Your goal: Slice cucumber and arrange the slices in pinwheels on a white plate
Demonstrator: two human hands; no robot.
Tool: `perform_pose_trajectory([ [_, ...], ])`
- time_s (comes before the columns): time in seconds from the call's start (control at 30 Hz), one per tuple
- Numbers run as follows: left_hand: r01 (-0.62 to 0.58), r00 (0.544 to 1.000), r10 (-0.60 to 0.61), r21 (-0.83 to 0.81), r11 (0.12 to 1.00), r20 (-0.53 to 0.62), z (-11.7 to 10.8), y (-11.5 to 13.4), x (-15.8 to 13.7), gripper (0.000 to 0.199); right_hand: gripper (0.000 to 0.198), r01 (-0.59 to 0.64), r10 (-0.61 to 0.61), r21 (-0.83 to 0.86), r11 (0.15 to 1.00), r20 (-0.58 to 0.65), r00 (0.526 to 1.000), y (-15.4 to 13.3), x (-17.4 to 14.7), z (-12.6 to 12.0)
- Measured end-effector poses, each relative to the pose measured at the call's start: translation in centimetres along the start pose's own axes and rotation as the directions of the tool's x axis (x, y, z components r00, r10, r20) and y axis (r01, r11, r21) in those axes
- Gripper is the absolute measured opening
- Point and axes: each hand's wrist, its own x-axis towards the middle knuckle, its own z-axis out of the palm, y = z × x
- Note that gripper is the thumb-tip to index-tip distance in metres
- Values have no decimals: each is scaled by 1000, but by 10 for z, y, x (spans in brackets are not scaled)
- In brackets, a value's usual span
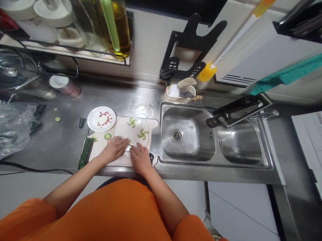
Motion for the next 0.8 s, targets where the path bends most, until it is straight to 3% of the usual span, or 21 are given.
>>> perform_pose_trajectory([
  [0.1,148,972,-155,-53,988,-176,-10,-7,-2,34,32,-19,19,16,1000,-43,999,3,-1,0],
  [0.2,352,869,-368,-108,930,-330,-22,-19,-7,31,32,-63,66,33,997,-88,994,7,-2,1],
  [0.3,534,765,-534,-110,838,-359,-28,-32,-15,28,30,-114,119,54,992,-101,988,11,-3,1],
  [0.37,606,731,-595,-83,791,-335,-29,-39,-18,30,29,-134,140,62,989,-101,985,12,-3,2],
  [0.7,629,749,-617,-34,777,-243,-16,-43,-14,31,26,-138,146,72,988,-114,983,8,-3,0],
  [0.8,646,733,-633,-38,763,-248,-16,-44,-13,32,26,-138,147,77,987,-124,981,8,-5,0],
])
